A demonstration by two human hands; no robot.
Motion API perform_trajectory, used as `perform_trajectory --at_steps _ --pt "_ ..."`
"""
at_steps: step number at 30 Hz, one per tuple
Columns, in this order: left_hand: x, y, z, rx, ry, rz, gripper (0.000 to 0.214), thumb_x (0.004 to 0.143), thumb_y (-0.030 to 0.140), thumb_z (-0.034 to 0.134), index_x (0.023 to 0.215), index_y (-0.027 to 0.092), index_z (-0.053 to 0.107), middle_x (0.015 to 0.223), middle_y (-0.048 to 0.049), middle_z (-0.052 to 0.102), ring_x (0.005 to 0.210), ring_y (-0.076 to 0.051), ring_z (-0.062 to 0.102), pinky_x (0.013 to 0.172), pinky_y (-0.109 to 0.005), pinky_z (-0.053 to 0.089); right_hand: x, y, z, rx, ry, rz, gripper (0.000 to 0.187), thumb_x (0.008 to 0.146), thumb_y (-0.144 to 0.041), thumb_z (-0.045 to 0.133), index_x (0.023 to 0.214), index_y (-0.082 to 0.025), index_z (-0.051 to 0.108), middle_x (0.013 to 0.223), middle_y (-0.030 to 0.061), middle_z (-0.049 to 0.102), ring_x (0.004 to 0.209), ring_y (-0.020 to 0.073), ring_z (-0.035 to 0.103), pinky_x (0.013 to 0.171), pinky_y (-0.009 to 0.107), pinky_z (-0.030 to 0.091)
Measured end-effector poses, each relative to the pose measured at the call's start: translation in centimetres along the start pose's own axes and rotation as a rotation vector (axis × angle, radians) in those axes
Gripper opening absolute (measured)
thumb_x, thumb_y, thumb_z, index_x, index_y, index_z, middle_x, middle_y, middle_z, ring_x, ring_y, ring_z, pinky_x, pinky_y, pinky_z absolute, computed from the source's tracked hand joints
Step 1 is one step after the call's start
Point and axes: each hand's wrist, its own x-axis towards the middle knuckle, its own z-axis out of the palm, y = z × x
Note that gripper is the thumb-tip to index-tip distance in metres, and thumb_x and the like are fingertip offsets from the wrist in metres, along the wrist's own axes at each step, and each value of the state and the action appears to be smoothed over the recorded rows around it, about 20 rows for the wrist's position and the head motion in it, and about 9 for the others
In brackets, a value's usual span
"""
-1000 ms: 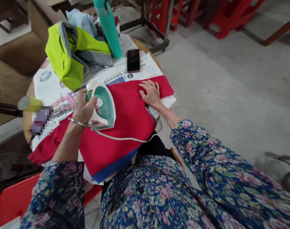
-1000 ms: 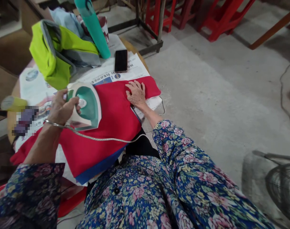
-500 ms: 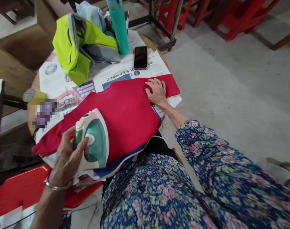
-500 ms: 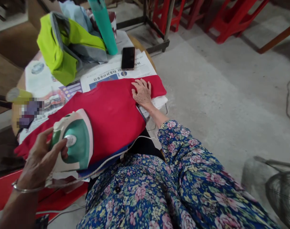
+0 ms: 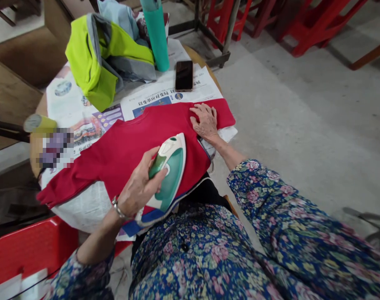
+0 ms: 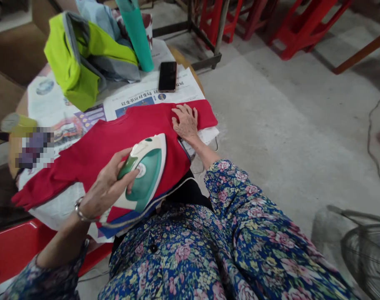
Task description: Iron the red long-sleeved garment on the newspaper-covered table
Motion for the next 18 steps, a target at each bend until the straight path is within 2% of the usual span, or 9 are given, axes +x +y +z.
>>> perform_trajectory --at_steps 4,8,14,18 --pt "4.1 0.8 -0.5 -0.022 0.023 0.039 0.061 0.095 0.042 0.071 0.148 0.018 0.054 0.067 0.0067 0.061 0.052 -0.015 0.059 0.053 -0.029 0.053 0.0 -0.1 0.0 -0.006 0.009 -0.006 0.047 0.102 -0.026 0.056 0.143 -0.031 0.077 0.161 0.01 0.07 0.158 0.0411 0.053 0.134 0.077 0.029" --pt "6.4 1.6 -1.6 -0.021 0.014 0.003 0.058 0.091 0.036 0.073 0.143 0.018 0.057 0.061 0.0086 0.059 0.05 -0.016 0.06 0.052 -0.028 0.051 0.1 -0.3 0.0 -0.026 -0.017 0.017 0.047 0.104 -0.028 0.055 0.145 -0.03 0.076 0.164 0.0102 0.068 0.16 0.0398 0.051 0.136 0.074 0.028" --pt "5.9 1.6 -3.0 -0.001 0.021 0.004 0.056 0.089 0.037 0.074 0.139 0.018 0.057 0.058 0.0101 0.06 0.048 -0.015 0.059 0.049 -0.026 0.045 0.2 -0.5 0.3 -0.015 -0.008 0.01 0.048 0.103 -0.027 0.054 0.147 -0.027 0.076 0.163 0.0121 0.068 0.16 0.0412 0.051 0.136 0.075 0.026" --pt "5.4 0.6 -3.4 -0.021 0.092 0.034 0.051 0.088 0.037 0.073 0.134 0.02 0.057 0.056 0.0107 0.059 0.047 -0.015 0.059 0.048 -0.025 0.044 0.2 -0.4 0.4 -0.039 -0.014 0.013 0.048 0.104 -0.027 0.054 0.147 -0.026 0.075 0.164 0.0124 0.067 0.161 0.0408 0.05 0.136 0.073 0.027"
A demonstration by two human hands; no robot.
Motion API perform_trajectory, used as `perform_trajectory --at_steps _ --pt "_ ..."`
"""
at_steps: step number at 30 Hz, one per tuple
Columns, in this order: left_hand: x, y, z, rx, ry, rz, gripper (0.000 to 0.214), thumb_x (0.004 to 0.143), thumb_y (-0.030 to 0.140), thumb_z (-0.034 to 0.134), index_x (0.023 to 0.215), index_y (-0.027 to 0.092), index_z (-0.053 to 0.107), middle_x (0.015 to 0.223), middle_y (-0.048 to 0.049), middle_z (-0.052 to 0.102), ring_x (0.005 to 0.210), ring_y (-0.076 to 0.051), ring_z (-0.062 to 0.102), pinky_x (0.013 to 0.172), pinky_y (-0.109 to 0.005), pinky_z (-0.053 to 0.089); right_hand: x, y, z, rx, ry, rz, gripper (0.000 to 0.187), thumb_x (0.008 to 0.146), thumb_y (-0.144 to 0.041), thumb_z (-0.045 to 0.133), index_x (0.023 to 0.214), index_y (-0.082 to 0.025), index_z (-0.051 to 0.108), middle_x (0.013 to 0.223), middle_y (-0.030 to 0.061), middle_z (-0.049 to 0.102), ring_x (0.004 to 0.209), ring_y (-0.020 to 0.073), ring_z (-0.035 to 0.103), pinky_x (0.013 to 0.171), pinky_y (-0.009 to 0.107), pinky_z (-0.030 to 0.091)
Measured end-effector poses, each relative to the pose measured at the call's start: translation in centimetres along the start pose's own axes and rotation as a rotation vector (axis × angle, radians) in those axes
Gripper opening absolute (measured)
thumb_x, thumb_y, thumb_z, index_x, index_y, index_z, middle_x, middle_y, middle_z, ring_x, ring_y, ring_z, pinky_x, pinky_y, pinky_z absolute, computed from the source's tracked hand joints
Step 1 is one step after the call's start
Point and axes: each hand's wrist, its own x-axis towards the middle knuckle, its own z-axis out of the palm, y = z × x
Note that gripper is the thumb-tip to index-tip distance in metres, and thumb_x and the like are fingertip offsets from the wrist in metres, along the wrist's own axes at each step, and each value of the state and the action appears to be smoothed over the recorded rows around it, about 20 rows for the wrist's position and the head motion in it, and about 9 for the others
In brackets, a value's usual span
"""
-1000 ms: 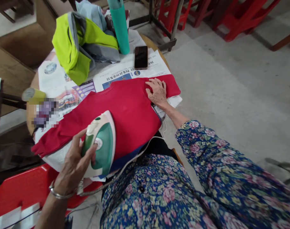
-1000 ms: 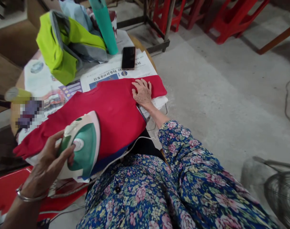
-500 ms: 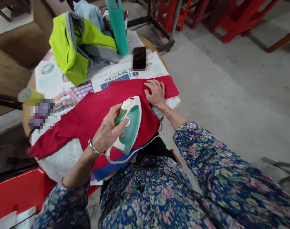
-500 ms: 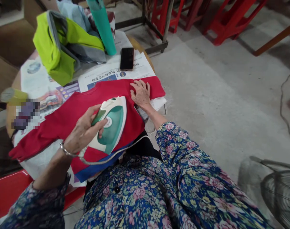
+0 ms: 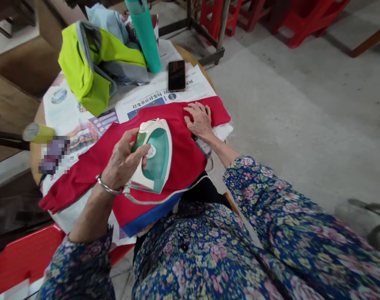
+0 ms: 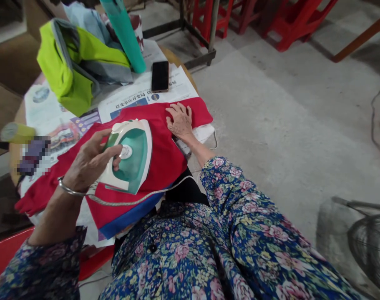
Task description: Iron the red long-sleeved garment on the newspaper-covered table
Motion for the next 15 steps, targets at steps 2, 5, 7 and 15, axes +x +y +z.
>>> perform_trajectory --at_steps 2,5,7,15 --pt "0.3 -0.3 0.1 0.022 0.037 -0.002 0.049 0.087 0.033 0.073 0.133 0.022 0.057 0.058 0.011 0.058 0.046 -0.014 0.058 0.047 -0.024 0.043 0.0 0.2 0.1 0.003 0.006 -0.017 0.047 0.104 -0.027 0.054 0.147 -0.027 0.075 0.163 0.0118 0.068 0.16 0.0407 0.05 0.136 0.074 0.028" --pt "1.4 -0.2 0.7 0.059 0.091 -0.03 0.049 0.086 0.028 0.073 0.132 0.022 0.057 0.06 0.0105 0.058 0.045 -0.013 0.057 0.046 -0.024 0.042 0.0 0.4 0.2 0.021 0.022 -0.032 0.047 0.104 -0.028 0.055 0.146 -0.029 0.075 0.162 0.0113 0.069 0.159 0.041 0.051 0.135 0.075 0.028" --pt "2.6 0.0 1.1 0.063 0.116 -0.048 0.047 0.087 0.026 0.072 0.131 0.022 0.057 0.062 0.0095 0.058 0.047 -0.014 0.059 0.046 -0.024 0.044 0.0 0.5 0.3 0.019 0.021 -0.025 0.047 0.104 -0.028 0.054 0.146 -0.029 0.075 0.162 0.0116 0.068 0.159 0.0411 0.051 0.135 0.075 0.027" --pt "6.9 0.7 3.8 -0.017 0.088 0.067 0.049 0.088 0.032 0.078 0.131 0.024 0.054 0.07 0.0087 0.06 0.05 -0.012 0.062 0.05 -0.022 0.046 0.0 0.5 0.3 0.017 0.025 -0.013 0.044 0.107 -0.031 0.053 0.145 -0.03 0.076 0.162 0.0098 0.069 0.159 0.0397 0.051 0.136 0.073 0.027"
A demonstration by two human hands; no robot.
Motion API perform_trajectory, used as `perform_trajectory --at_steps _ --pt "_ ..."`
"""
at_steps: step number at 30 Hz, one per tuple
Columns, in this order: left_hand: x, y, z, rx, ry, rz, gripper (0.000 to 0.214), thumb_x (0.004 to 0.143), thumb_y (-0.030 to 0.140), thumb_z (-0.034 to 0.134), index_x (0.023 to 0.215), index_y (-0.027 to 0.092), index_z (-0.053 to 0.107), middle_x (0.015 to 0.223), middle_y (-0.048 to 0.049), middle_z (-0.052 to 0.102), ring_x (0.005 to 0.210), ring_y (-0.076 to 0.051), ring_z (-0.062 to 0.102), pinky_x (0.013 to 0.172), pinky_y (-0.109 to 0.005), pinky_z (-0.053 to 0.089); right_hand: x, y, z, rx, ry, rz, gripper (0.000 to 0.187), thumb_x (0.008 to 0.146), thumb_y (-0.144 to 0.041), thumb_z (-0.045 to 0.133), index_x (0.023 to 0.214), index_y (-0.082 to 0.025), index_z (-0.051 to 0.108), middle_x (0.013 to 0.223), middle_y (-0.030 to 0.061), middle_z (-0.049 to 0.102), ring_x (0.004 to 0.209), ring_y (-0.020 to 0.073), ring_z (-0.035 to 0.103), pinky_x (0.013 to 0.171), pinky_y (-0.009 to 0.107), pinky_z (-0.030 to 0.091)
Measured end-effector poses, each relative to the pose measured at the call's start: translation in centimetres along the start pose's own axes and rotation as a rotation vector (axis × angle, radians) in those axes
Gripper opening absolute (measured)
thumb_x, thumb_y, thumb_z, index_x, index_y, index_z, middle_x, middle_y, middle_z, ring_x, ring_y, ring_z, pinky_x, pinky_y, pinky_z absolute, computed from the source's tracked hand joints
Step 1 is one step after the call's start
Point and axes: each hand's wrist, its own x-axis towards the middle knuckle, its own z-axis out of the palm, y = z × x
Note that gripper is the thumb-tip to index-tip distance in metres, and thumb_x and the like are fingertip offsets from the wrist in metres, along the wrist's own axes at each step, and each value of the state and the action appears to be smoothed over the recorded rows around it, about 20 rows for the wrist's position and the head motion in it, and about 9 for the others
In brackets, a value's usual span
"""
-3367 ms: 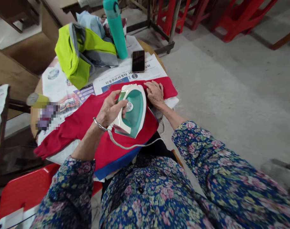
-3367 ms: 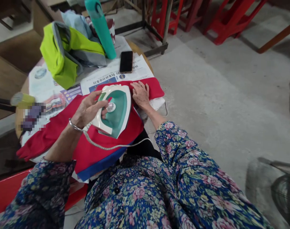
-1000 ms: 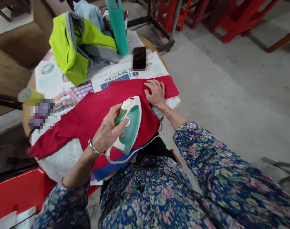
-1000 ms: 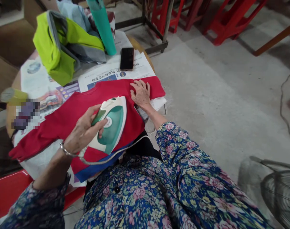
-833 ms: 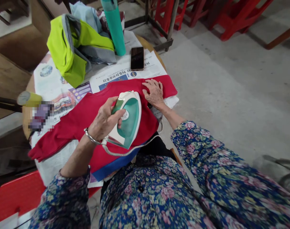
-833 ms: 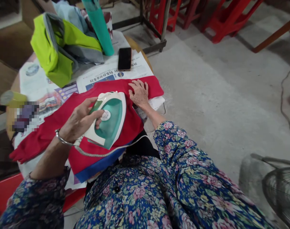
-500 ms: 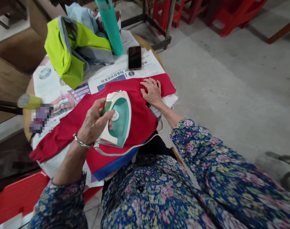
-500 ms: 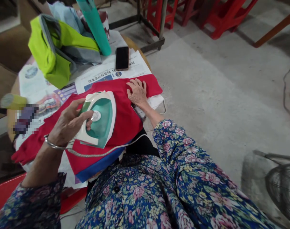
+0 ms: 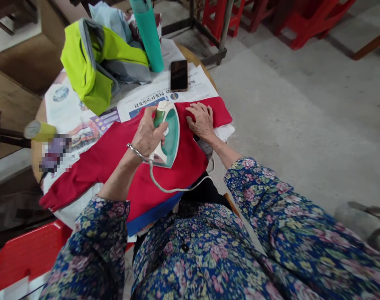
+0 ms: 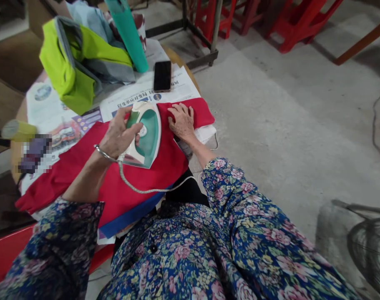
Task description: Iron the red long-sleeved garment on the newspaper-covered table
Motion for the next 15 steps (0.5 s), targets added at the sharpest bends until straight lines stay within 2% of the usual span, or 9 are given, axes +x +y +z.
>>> perform_trajectory --at_steps 4,9,15 --pt "-1.7 0.1 0.4 0.006 -0.061 -0.01 0.047 0.089 0.028 0.074 0.13 0.023 0.052 0.072 0.0079 0.062 0.047 -0.012 0.058 0.048 -0.023 0.045 0.0 -0.2 0.0 0.011 -0.004 0.007 0.044 0.106 -0.028 0.053 0.143 -0.03 0.077 0.16 0.0097 0.07 0.158 0.0392 0.053 0.136 0.073 0.027" --pt "-7.4 -0.3 0.0 0.01 -0.159 0.001 0.052 0.094 0.039 0.073 0.14 0.024 0.052 0.068 0.0088 0.057 0.049 -0.013 0.058 0.053 -0.025 0.049 0.1 -0.3 -0.1 0.029 -0.001 0.01 0.047 0.103 -0.025 0.054 0.143 -0.027 0.077 0.162 0.0119 0.069 0.159 0.0405 0.051 0.136 0.076 0.025" --pt "-13.2 0.4 -2.4 0.108 -0.298 -0.132 0.061 0.099 0.046 0.063 0.153 0.023 0.05 0.069 0.0091 0.053 0.052 -0.014 0.056 0.056 -0.027 0.051 0.1 -0.7 -0.6 0.004 -0.033 0.006 0.049 0.102 -0.023 0.054 0.146 -0.027 0.076 0.163 0.0127 0.067 0.16 0.0407 0.05 0.135 0.077 0.026"
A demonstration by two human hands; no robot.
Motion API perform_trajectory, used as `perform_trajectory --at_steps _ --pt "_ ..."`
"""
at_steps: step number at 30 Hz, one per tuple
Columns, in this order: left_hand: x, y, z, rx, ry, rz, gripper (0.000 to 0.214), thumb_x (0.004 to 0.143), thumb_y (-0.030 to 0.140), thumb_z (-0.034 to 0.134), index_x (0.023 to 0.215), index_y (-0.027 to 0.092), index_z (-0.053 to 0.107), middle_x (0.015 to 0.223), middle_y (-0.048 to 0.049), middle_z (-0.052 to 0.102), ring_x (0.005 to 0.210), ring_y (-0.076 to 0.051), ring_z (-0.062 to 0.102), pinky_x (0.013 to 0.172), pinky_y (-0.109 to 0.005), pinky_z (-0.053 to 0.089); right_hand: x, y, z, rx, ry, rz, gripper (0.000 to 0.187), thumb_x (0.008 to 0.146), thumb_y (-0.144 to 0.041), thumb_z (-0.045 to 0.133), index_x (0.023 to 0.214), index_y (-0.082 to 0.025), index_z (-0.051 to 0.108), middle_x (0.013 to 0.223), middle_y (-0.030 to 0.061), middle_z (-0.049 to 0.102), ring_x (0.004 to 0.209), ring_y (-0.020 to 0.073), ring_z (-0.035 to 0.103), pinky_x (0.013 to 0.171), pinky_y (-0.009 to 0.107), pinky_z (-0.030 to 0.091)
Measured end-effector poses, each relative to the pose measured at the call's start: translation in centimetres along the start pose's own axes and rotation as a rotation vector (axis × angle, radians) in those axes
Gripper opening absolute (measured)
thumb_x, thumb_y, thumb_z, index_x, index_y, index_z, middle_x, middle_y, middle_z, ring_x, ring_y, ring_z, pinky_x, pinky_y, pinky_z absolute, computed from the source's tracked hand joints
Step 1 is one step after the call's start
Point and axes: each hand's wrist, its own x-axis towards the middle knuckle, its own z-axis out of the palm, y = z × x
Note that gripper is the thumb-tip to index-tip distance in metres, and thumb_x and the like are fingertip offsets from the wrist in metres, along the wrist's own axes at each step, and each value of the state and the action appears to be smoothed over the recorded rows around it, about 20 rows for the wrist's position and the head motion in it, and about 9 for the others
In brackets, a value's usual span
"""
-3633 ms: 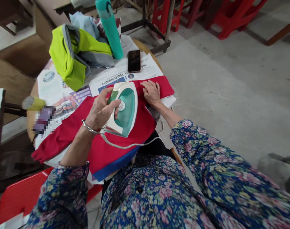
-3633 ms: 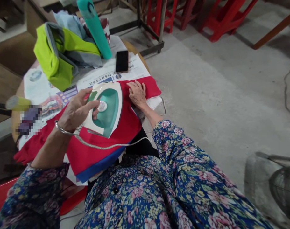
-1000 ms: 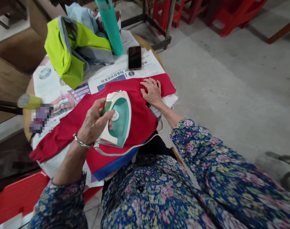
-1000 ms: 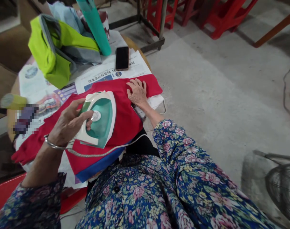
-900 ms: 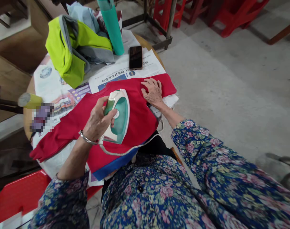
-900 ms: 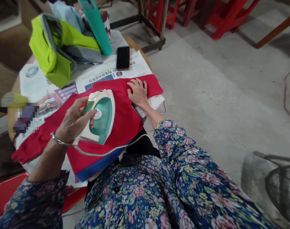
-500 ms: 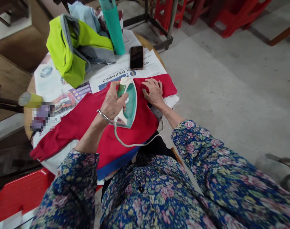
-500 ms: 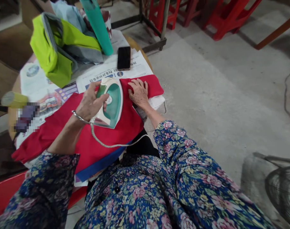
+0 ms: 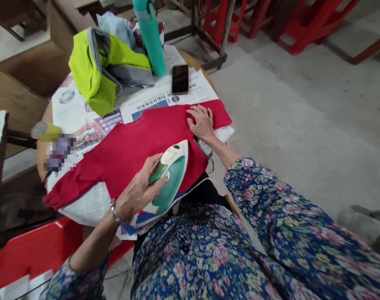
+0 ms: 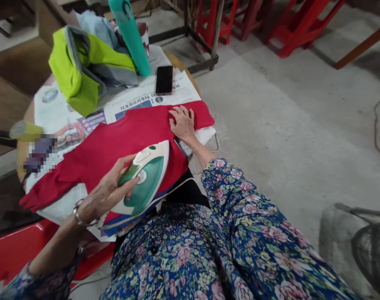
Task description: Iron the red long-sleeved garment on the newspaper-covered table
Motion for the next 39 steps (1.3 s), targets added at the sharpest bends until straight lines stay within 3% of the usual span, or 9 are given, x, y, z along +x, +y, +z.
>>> perform_trajectory --at_steps 5,9,15,19,22,30,35,39 --pt "-3.9 -1.0 -2.6 0.082 0.014 -0.152 0.07 0.095 0.057 0.065 0.156 0.024 0.054 0.071 0.0069 0.058 0.056 -0.017 0.055 0.053 -0.027 0.044 0.0 -0.1 -0.2 -0.047 -0.036 0.022 0.049 0.104 -0.025 0.056 0.15 -0.026 0.074 0.166 0.0135 0.065 0.162 0.0402 0.048 0.137 0.073 0.025" --pt "-6.1 -3.1 -4.3 0.072 0.126 -0.23 0.082 0.09 0.069 0.068 0.157 0.024 0.053 0.068 0.0067 0.059 0.061 -0.019 0.057 0.056 -0.028 0.045 0.0 0.1 -0.1 -0.009 -0.01 -0.001 0.049 0.104 -0.026 0.055 0.148 -0.028 0.074 0.165 0.0117 0.067 0.161 0.0408 0.049 0.136 0.075 0.026" --pt "-6.6 -4.8 -6.3 0.078 0.329 -0.362 0.084 0.08 0.066 0.075 0.154 0.034 0.053 0.061 0.0078 0.061 0.063 -0.024 0.061 0.059 -0.033 0.047 -0.2 -0.2 -0.2 -0.005 -0.002 0.019 0.049 0.102 -0.024 0.055 0.146 -0.028 0.075 0.165 0.0109 0.067 0.161 0.0398 0.05 0.137 0.075 0.026" --pt "-4.3 -4.1 -7.5 0.059 0.448 -0.387 0.089 0.071 0.064 0.079 0.149 0.03 0.053 0.059 0.0096 0.06 0.058 -0.023 0.059 0.057 -0.032 0.046 -0.2 -0.2 -0.3 0.026 0.017 0.001 0.048 0.1 -0.024 0.057 0.144 -0.031 0.076 0.162 0.0097 0.069 0.159 0.0405 0.052 0.135 0.077 0.027" --pt "-1.8 -3.1 -8.1 0.027 0.472 -0.367 0.093 0.067 0.061 0.082 0.147 0.025 0.053 0.058 0.0113 0.059 0.055 -0.02 0.056 0.056 -0.03 0.044 -0.2 -0.2 -0.3 0.038 0.018 0.002 0.048 0.1 -0.025 0.057 0.144 -0.03 0.076 0.161 0.0105 0.069 0.159 0.0407 0.052 0.135 0.077 0.026" --pt "4.9 -1.6 -8.8 0.017 0.275 -0.064 0.063 0.075 0.048 0.081 0.127 0.024 0.056 0.054 0.0129 0.058 0.046 -0.014 0.05 0.049 -0.026 0.043 -0.3 -0.2 -0.2 -0.005 0.024 0.007 0.047 0.101 -0.024 0.055 0.143 -0.028 0.077 0.161 0.0119 0.07 0.158 0.04 0.053 0.135 0.075 0.028" --pt "7.9 -1.4 -9.5 0.11 0.169 0.063 0.059 0.083 0.031 0.077 0.138 0.019 0.057 0.052 0.0135 0.057 0.046 -0.013 0.053 0.05 -0.024 0.044 -0.3 0.1 -0.2 -0.021 0.044 -0.015 0.046 0.1 -0.024 0.056 0.141 -0.031 0.077 0.158 0.0116 0.071 0.156 0.0407 0.055 0.132 0.077 0.031" --pt "9.1 -0.5 -10.2 0.183 0.121 0.022 0.062 0.087 0.017 0.075 0.147 0.015 0.059 0.05 0.0145 0.053 0.046 -0.011 0.05 0.051 -0.02 0.041 -0.3 0.2 -0.2 -0.034 0.035 -0.003 0.046 0.1 -0.024 0.054 0.14 -0.031 0.077 0.16 0.0111 0.071 0.157 0.0398 0.054 0.133 0.077 0.031"
